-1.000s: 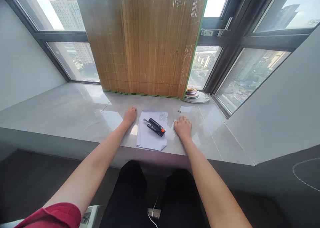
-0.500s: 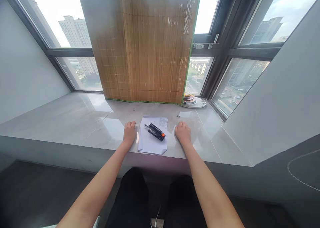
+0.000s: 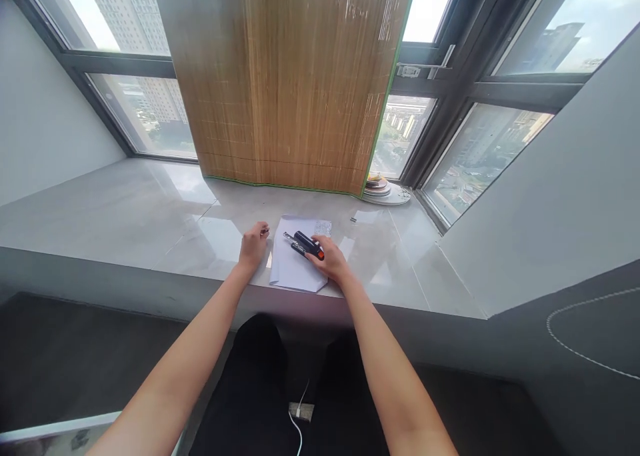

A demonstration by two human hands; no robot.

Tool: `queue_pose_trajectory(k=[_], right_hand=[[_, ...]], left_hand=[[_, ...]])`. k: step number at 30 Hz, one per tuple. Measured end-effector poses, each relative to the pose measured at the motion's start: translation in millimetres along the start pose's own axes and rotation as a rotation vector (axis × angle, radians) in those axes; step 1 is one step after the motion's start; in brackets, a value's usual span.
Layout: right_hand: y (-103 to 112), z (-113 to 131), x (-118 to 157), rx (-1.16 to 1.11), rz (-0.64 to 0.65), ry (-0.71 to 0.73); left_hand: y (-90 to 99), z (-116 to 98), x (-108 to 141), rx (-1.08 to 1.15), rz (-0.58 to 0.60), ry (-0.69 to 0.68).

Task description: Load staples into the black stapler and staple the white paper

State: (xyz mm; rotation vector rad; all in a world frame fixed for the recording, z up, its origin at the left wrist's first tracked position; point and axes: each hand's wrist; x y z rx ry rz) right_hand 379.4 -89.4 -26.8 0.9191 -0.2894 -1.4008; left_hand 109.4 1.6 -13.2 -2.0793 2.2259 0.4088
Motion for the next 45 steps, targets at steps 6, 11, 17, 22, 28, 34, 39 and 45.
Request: queue_pose_trajectory(k=[6, 11, 17, 22, 28, 34, 39, 45], right_hand=[[0, -4, 1, 0.046, 0.069, -0.042], [1, -7, 3, 0.043, 0.07, -0.027], [4, -10, 5, -0.012, 0.076, -0.034], [5, -8, 6, -0.03, 0.065, -0.021], [6, -9, 5, -0.027, 0.062, -0.008], [6, -10, 7, -0.005, 0.058, 0.0], [5, -9, 7, 0.003, 0.06, -0.002], [5, -8, 7, 0.014, 0.052, 0.0]], left_hand=[[4.0, 0, 2, 0.062, 0.113, -0.097], [3.4, -5, 7, 0.004, 0.242, -0.152], [3.8, -4, 7, -0.133, 0.224, -0.261], [7.0, 7, 2, -0.404, 0.224, -0.511], [6.9, 15, -2, -0.346, 0.265, -0.585], [6.7, 19, -1, -0.336, 0.262, -0.617], [6.5, 19, -4, -0.41, 0.306, -0.643], [4.0, 15, -6, -0.573, 0.428, -0.641]])
Point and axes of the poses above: each hand's wrist, its own x-axis away from the middle knuckle, its own y-axis out of the back of the hand, z = x × y, and after that the axes turned 8 degrees about z, right-handed
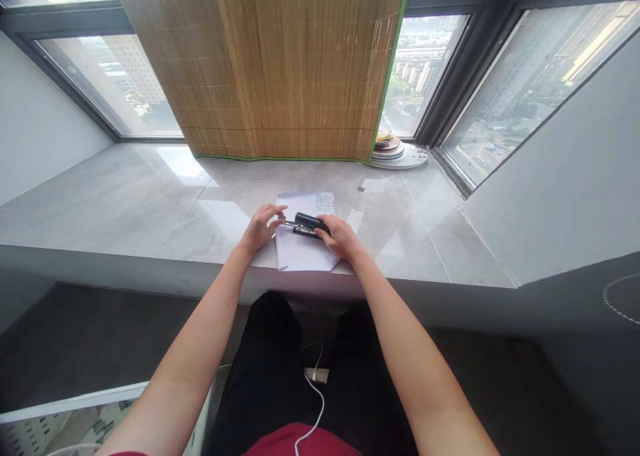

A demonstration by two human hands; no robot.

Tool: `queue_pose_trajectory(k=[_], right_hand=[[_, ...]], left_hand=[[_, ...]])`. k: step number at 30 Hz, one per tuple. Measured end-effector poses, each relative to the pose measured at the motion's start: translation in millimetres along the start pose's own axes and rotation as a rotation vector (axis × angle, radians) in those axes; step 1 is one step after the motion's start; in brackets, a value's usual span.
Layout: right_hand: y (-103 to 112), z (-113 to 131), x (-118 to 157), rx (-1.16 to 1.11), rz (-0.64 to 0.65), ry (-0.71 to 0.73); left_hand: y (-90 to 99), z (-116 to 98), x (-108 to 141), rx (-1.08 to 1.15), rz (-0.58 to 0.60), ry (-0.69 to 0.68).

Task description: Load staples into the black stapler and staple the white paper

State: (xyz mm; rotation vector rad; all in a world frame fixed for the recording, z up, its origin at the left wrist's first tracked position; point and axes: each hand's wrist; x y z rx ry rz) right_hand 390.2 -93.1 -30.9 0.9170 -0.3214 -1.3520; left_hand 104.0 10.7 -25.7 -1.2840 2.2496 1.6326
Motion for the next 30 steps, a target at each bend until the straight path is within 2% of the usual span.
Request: queue_pose_trajectory(k=[3, 15, 24, 30], right_hand=[[0.9, 0.8, 0.9, 0.014, 0.006, 0.006], [2.6, 2.1, 1.1, 0.042, 0.017, -0.012], [2.9, 1.2, -0.1, -0.019, 0.008, -0.022], [5.9, -3.3, -0.7, -0.257, -0.144, -0.073]], left_hand=[[0.4, -2.7, -1.4, -0.039, 0.085, -0.002], [3.9, -4.7, -5.5, 0.09, 0.204, 0.044], [7.0, -6.7, -7.3, 0.102, 0.185, 0.05], [2.7, -7.2, -4.7, 0.187, 0.064, -0.017]])
Point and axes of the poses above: each hand's wrist, its own x-axis away from the middle knuckle, its own y-axis out of the back of the hand, z = x × y, and after that the axes turned 8 degrees about z, right-handed
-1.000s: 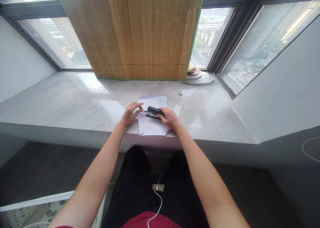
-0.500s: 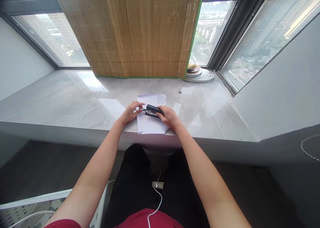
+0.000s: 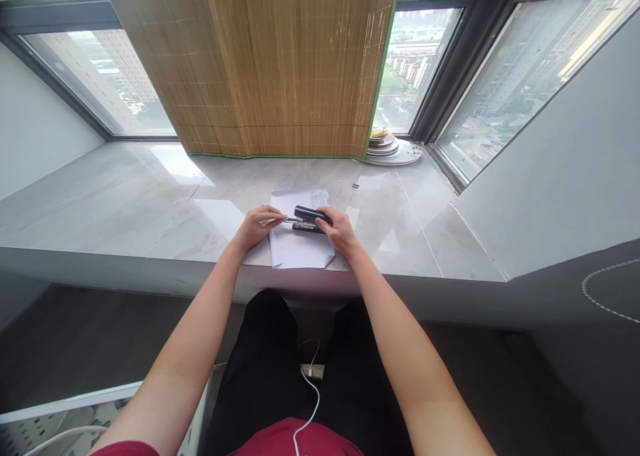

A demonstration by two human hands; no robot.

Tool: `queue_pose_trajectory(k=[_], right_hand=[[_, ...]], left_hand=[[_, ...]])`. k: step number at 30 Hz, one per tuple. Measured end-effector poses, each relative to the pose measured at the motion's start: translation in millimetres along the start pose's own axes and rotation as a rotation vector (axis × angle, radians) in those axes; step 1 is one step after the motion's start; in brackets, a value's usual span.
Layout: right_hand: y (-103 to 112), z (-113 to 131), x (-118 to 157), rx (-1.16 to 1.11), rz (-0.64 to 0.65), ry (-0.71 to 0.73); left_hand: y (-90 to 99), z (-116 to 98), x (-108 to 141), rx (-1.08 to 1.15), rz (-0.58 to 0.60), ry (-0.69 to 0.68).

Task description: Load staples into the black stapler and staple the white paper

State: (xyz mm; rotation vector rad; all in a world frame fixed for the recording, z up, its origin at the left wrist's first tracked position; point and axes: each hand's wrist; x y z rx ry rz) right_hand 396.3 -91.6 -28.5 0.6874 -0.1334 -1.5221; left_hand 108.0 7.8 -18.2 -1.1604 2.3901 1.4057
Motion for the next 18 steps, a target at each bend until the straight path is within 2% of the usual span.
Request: queue_pose_trajectory(k=[3, 6, 12, 18], right_hand=[[-1, 0, 1, -0.036, -0.002, 0.008], [-2, 0, 2, -0.007, 0.01, 0.035], [1, 3, 3, 0.025, 0.049, 0.081], [2, 3, 2, 0.005, 0.048, 0.067]], left_hand=[[-1.6, -1, 2, -0.041, -0.027, -0.047], [-1.3, -3, 3, -0.078, -0.004, -0.059], [0.5, -8, 2, -0.056, 0.014, -0.032], [2.2, -11, 2, 0.004, 0.047, -0.01]])
Point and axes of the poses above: each hand's wrist, its own x-axis away from the middle knuckle, its own y-axis out of the back of the hand, z = x × y, and after that the axes turned 8 degrees about z, right-handed
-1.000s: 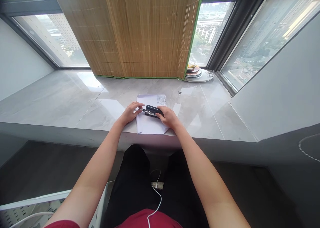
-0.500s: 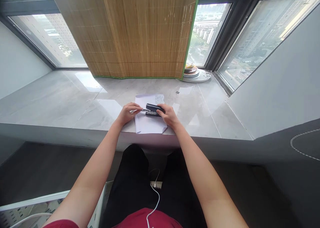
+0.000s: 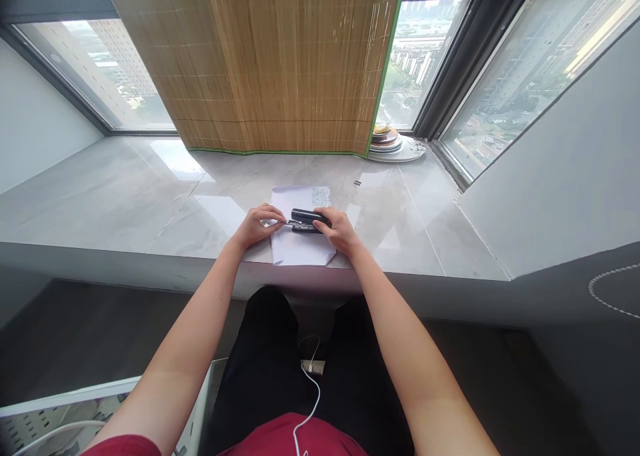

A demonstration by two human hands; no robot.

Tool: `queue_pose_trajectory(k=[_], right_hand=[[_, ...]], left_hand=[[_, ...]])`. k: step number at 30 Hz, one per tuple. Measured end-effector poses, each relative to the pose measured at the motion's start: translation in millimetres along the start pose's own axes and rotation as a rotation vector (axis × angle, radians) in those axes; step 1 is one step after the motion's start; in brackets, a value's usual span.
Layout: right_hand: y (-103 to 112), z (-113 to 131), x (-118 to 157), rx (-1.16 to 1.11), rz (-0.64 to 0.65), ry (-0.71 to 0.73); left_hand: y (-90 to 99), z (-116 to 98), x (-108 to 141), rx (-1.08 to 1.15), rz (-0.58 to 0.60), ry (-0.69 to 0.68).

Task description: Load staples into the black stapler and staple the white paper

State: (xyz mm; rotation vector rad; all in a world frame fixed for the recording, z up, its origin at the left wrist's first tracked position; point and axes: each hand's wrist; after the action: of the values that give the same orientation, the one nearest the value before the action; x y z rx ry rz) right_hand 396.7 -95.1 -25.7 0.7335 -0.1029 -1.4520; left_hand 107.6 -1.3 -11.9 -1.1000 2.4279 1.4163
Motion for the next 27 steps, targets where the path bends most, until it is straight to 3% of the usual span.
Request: queue_pose_trajectory(k=[8, 13, 16, 20, 24, 27], right_hand=[[8, 12, 8, -0.154, -0.126, -0.061], [8, 22, 10, -0.194, 0.031, 0.036], [7, 25, 7, -0.165, 0.183, 0.084], [6, 25, 6, -0.124, 0.286, 0.122], [2, 25, 6, -0.138, 0.294, 0.117], [-1, 24, 7, -0.124, 0.186, 0.12]], left_hand=[[2.4, -2, 1, 0.135, -0.056, -0.02], [1.2, 1, 2, 0.144, -0.055, -0.017], [-1.4, 1, 0, 0.048, 0.024, -0.022], [-5.9, 2, -4, -0.054, 0.123, -0.027], [-8.0, 3, -5, -0.085, 0.112, -0.04], [-8.4, 3, -4, -0.114, 0.13, -0.056]])
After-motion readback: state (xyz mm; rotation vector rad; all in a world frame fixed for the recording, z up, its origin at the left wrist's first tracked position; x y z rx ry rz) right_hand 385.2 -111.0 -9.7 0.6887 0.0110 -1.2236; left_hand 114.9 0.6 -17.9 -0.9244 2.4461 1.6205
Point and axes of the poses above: each hand's wrist, its own x-axis away from the middle knuckle, its own y-axis out of the back of the hand, z = x × y, and after that the axes turned 8 degrees about z, right-handed
